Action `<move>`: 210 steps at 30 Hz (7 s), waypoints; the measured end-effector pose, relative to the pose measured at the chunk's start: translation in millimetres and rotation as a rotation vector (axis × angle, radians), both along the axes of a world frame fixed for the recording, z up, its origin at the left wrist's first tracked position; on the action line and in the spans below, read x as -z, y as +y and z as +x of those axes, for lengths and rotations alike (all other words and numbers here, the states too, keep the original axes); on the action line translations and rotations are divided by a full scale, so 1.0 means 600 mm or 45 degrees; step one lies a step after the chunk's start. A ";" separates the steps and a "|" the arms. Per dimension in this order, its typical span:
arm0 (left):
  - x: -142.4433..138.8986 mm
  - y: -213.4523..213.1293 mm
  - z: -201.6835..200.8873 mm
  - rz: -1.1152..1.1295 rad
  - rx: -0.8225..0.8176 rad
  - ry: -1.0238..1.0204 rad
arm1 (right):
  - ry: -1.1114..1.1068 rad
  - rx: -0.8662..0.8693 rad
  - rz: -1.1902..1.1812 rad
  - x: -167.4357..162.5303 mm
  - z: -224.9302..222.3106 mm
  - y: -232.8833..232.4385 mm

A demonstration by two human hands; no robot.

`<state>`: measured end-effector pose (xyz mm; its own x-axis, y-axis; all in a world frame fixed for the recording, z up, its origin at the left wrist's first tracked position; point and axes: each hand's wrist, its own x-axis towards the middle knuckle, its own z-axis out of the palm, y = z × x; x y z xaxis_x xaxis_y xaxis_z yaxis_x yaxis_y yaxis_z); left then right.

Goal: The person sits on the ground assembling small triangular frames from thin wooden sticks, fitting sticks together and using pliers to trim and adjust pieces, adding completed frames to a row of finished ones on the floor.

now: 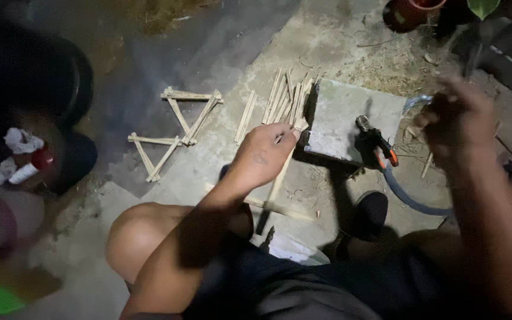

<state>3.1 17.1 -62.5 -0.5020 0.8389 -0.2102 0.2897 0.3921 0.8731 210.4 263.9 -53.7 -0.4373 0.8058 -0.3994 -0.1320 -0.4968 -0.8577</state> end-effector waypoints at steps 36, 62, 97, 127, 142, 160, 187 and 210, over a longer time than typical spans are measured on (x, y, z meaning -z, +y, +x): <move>-0.061 0.004 -0.015 -0.151 0.600 0.473 | -0.679 -1.457 0.334 0.013 0.050 -0.193; -0.042 -0.005 0.009 -0.144 0.516 0.726 | -1.128 -1.402 0.676 -0.053 0.012 -0.230; 0.019 0.006 -0.003 0.040 0.462 0.037 | -1.259 -0.935 0.635 -0.016 0.018 -0.048; -0.006 0.007 -0.016 -0.112 0.355 0.120 | -0.486 -0.798 1.359 0.014 -0.090 -0.150; 0.004 0.026 0.023 -0.196 0.134 0.128 | -0.525 -0.632 1.188 0.076 -0.064 -0.215; 0.016 0.018 0.053 -0.218 0.132 0.482 | -0.670 -0.727 1.238 0.070 -0.090 -0.216; 0.014 0.022 0.060 -0.195 0.121 0.431 | -0.767 -0.782 1.797 0.066 -0.081 -0.200; 0.027 0.026 0.074 -0.106 0.187 0.833 | -0.236 -0.936 0.086 0.080 -0.082 -0.132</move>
<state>47.2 32.9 -78.9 -0.4298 0.9024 0.0309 0.8038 0.3668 0.4683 161.0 185.0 -101.6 -0.8014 0.3584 -0.4789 0.3618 -0.3471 -0.8652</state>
